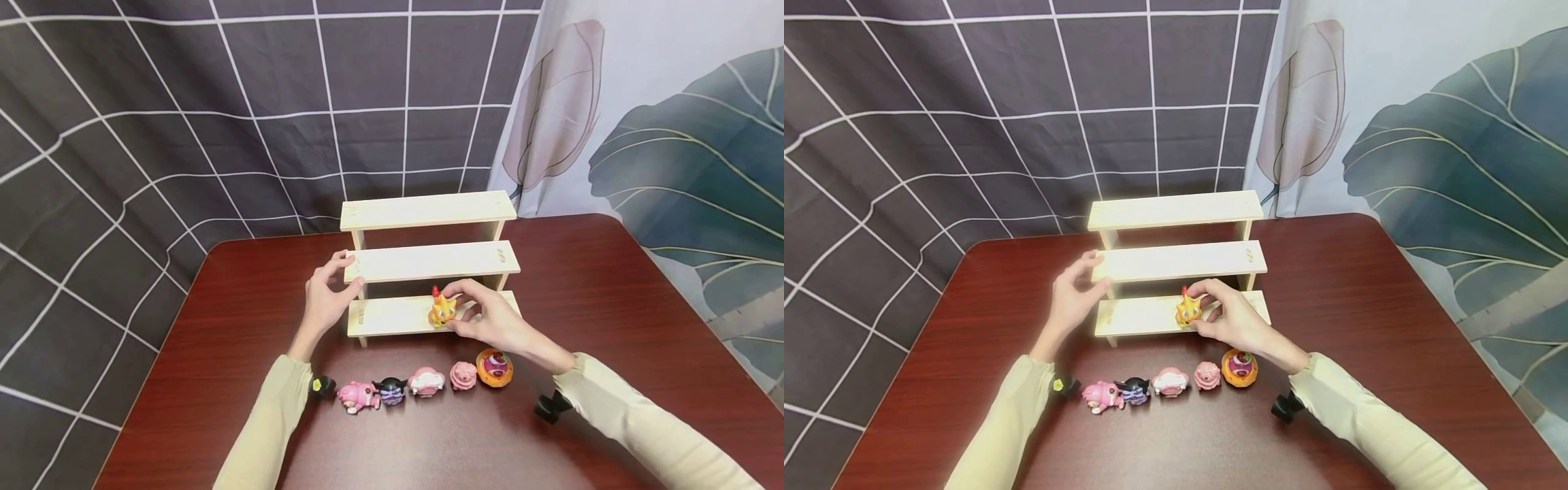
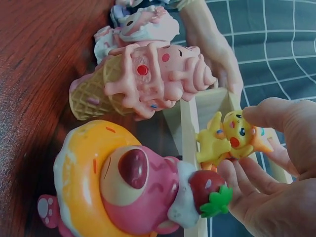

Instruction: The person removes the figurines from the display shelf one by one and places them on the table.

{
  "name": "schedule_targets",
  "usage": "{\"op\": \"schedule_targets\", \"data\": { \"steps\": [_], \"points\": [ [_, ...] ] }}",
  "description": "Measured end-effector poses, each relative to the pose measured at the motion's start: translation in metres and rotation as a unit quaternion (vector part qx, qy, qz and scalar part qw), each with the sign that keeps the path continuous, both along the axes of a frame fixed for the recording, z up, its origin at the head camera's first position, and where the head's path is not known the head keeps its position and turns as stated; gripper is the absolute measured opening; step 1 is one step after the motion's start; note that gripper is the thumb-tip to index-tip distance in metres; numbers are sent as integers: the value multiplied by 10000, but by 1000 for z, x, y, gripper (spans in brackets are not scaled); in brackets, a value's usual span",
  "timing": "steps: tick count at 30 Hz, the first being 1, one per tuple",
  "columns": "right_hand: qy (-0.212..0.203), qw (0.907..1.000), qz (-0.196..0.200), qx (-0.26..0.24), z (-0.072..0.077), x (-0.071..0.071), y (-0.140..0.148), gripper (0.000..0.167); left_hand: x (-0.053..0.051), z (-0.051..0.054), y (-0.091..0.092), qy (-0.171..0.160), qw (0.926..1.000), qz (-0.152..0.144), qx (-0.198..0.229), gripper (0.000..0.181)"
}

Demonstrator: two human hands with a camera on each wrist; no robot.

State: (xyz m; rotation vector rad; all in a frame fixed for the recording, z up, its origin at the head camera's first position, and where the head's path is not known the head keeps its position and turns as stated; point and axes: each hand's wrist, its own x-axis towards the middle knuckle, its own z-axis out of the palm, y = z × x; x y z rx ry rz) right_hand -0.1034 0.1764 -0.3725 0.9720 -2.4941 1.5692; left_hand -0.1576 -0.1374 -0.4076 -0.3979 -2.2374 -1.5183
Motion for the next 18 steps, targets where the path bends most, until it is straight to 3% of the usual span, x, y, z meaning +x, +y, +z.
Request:
{"op": "schedule_targets", "data": {
  "steps": [18],
  "points": [
    [57,9998,98,136,-1,-3,-4,42,-1,-3,1,114,9999,-15,46,42]
  ]
}}
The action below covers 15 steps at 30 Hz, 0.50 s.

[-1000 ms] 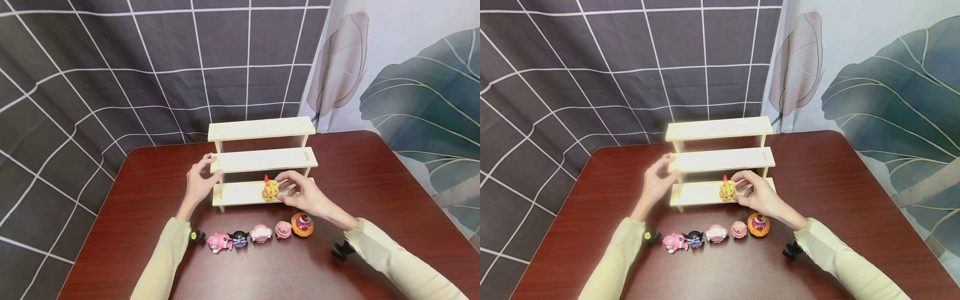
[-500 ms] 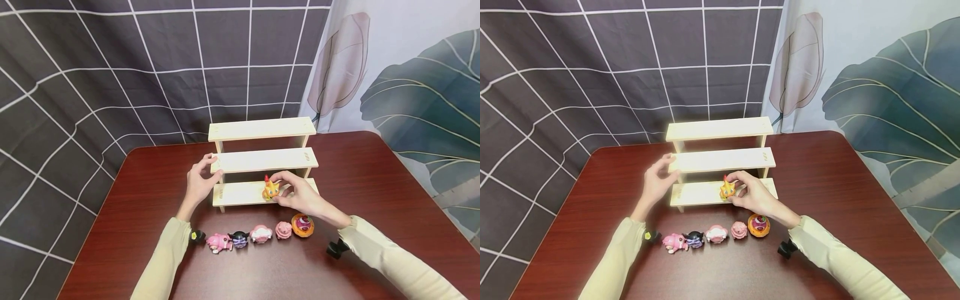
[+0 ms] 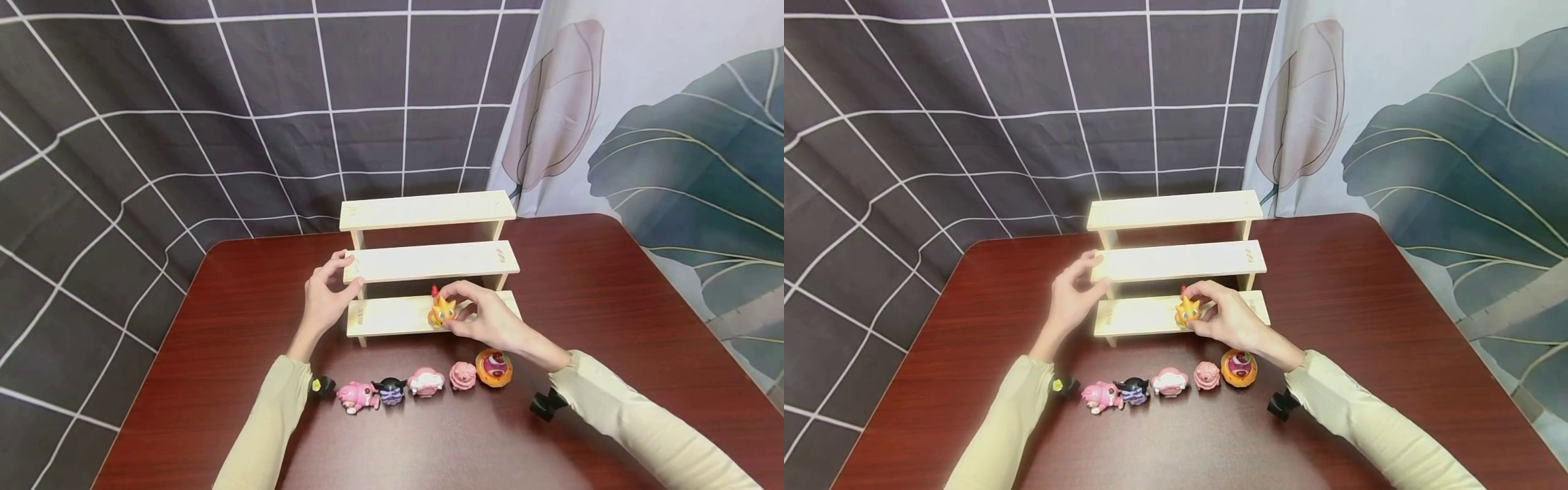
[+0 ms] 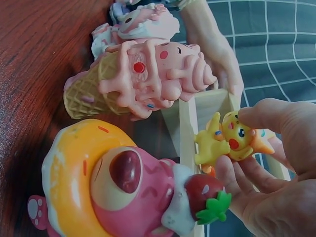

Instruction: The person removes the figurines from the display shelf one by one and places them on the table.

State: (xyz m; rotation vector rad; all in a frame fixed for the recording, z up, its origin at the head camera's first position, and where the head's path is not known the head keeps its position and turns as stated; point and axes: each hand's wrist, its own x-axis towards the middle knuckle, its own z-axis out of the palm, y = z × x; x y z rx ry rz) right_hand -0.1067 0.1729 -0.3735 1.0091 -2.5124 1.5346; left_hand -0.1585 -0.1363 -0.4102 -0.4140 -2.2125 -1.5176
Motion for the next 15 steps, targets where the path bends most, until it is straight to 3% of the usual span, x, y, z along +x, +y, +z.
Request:
{"op": "schedule_targets", "data": {
  "steps": [15],
  "points": [
    [241,9997,2,46,3,6,11,42,1,1,-1,-128,9999,21,-28,42]
  ]
}}
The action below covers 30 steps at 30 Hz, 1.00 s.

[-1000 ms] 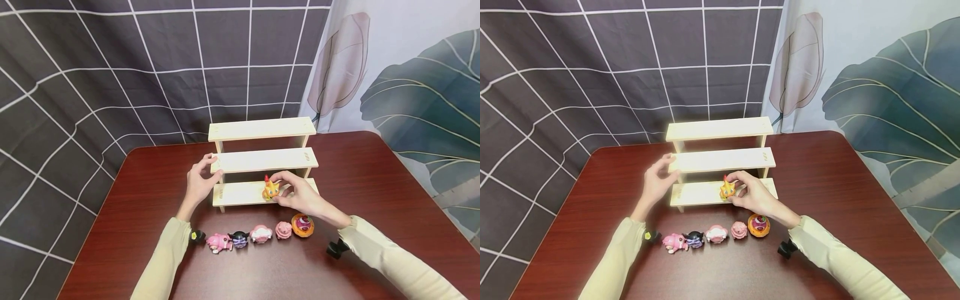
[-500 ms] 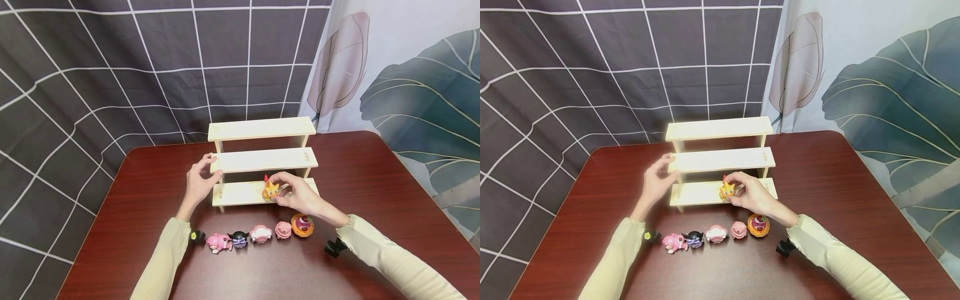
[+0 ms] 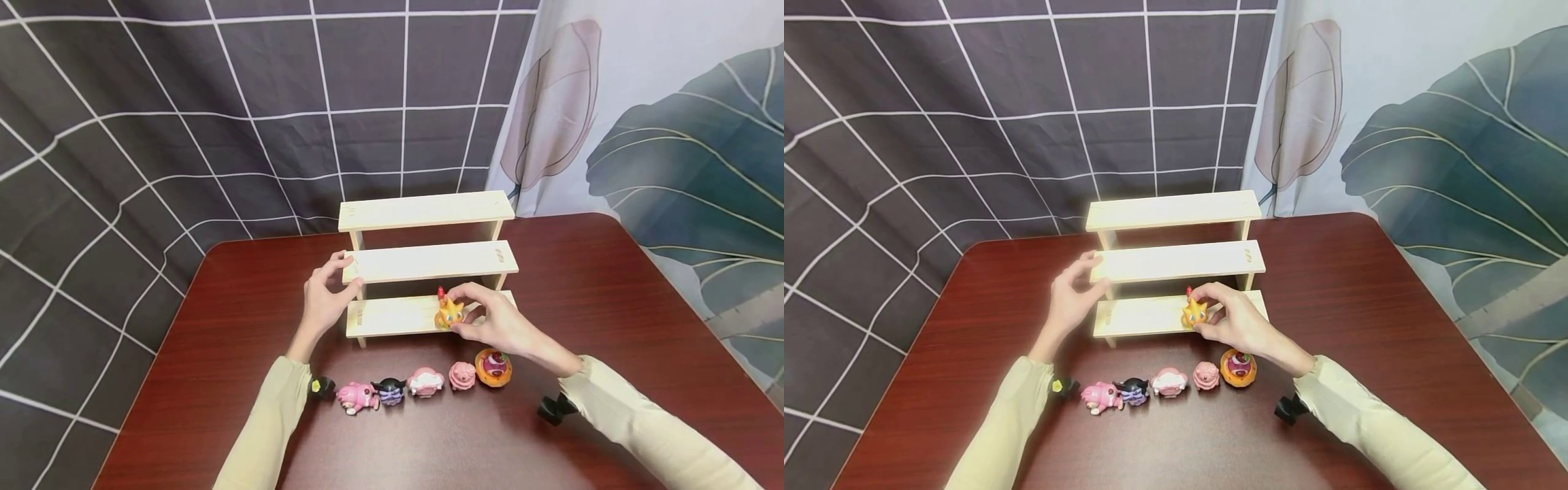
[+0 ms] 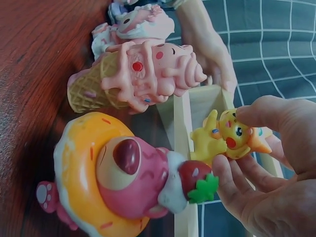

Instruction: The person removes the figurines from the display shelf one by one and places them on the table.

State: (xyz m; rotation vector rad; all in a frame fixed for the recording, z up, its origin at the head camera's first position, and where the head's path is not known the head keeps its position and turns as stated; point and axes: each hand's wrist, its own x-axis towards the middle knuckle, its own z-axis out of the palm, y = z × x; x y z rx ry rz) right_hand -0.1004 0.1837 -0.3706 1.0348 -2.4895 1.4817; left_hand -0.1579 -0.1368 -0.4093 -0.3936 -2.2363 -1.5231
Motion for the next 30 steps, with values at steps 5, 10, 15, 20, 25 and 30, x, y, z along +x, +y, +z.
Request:
{"op": "schedule_targets", "data": {
  "steps": [5,10,15,20,25,30],
  "points": [
    [14,10000,-15,-2,2,4,7,43,0,1,0,-13,10000,10,-17,41],
    [108,9999,-60,-27,2,8,13,46,1,1,0,20,10000,49,-83,41],
    [208,9997,-115,-48,2,13,20,47,1,1,0,10,10000,21,-62,41],
    [86,9995,-284,46,3,18,28,47,1,1,0,3,10000,-8,-20,41],
    [24,9992,-406,62,4,22,35,48,1,1,0,-21,10000,26,-74,42],
    [164,9987,-487,57,5,26,43,50,1,1,0,-74,9999,22,-75,42]
  ]
}}
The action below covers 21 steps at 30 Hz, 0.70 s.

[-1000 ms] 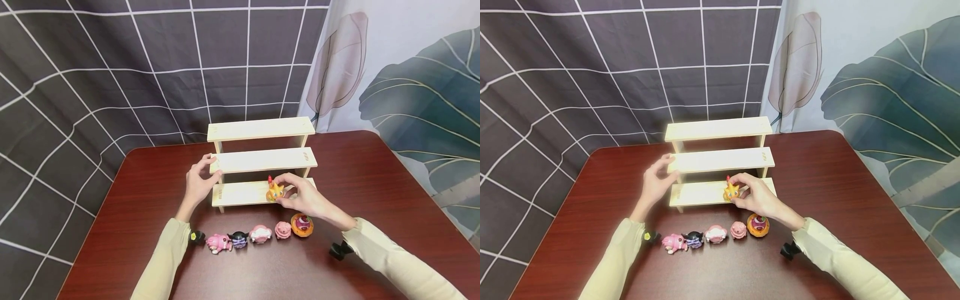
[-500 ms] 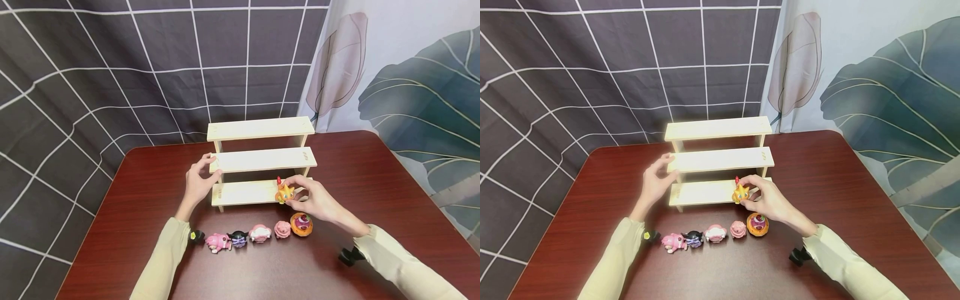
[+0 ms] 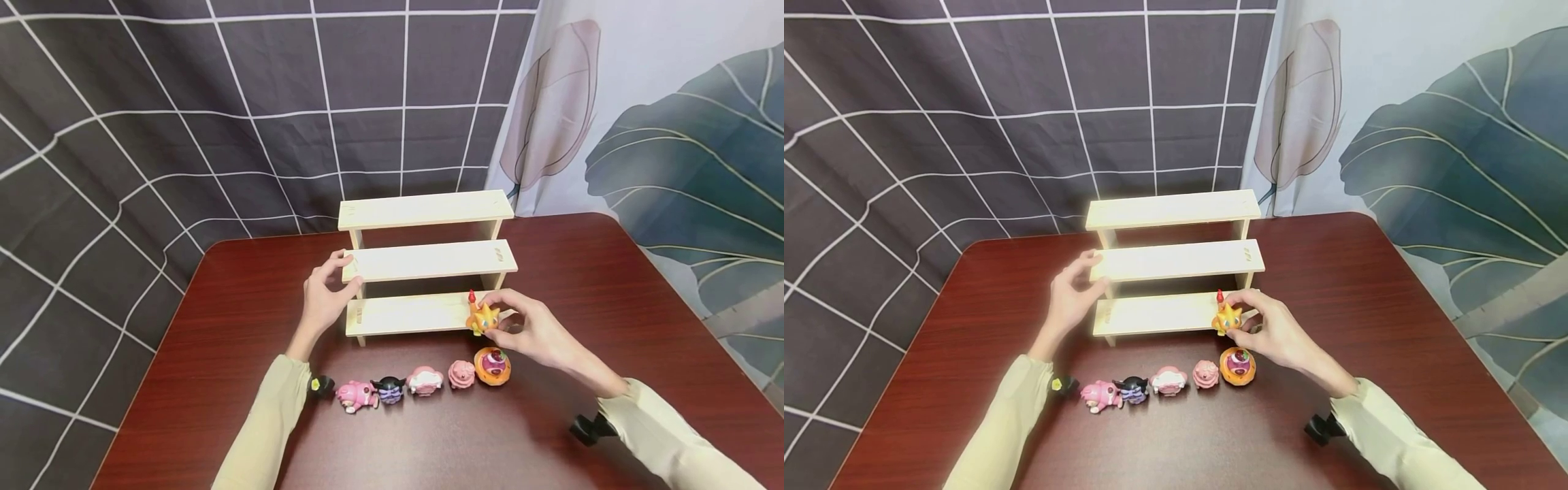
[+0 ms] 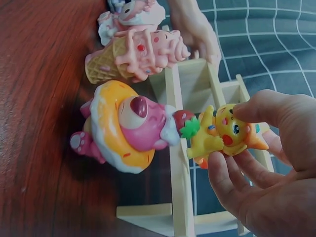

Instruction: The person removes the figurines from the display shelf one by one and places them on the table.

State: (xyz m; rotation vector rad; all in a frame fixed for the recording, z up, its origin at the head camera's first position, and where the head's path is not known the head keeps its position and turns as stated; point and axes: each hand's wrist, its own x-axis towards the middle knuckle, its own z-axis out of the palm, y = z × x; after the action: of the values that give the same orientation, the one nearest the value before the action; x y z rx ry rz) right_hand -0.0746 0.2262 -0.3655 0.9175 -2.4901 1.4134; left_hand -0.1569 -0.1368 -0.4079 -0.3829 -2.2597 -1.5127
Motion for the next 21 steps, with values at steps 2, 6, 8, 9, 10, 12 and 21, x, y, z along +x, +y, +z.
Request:
{"op": "schedule_targets", "data": {
  "steps": [2,6,8,9,10,12,21],
  "points": [
    [88,10000,-26,-14,0,2,3,50,0,0,0,1,10000,-14,12,42],
    [164,9998,-63,-69,-2,6,9,51,0,1,0,-7,10000,-14,31,42],
    [141,9998,-91,-82,-3,8,11,52,0,1,0,-5,10000,0,28,41],
    [136,9998,-108,-81,-3,9,13,52,1,1,0,-10,10000,13,19,41],
    [143,9998,-121,-74,-4,10,14,53,1,1,0,-9,10000,19,16,40],
    [158,9997,-173,-38,-3,12,17,53,1,1,0,5,10000,30,-3,40],
    [84,9986,-506,146,-2,23,27,54,0,0,0,65,9999,-4,90,41]
  ]
}}
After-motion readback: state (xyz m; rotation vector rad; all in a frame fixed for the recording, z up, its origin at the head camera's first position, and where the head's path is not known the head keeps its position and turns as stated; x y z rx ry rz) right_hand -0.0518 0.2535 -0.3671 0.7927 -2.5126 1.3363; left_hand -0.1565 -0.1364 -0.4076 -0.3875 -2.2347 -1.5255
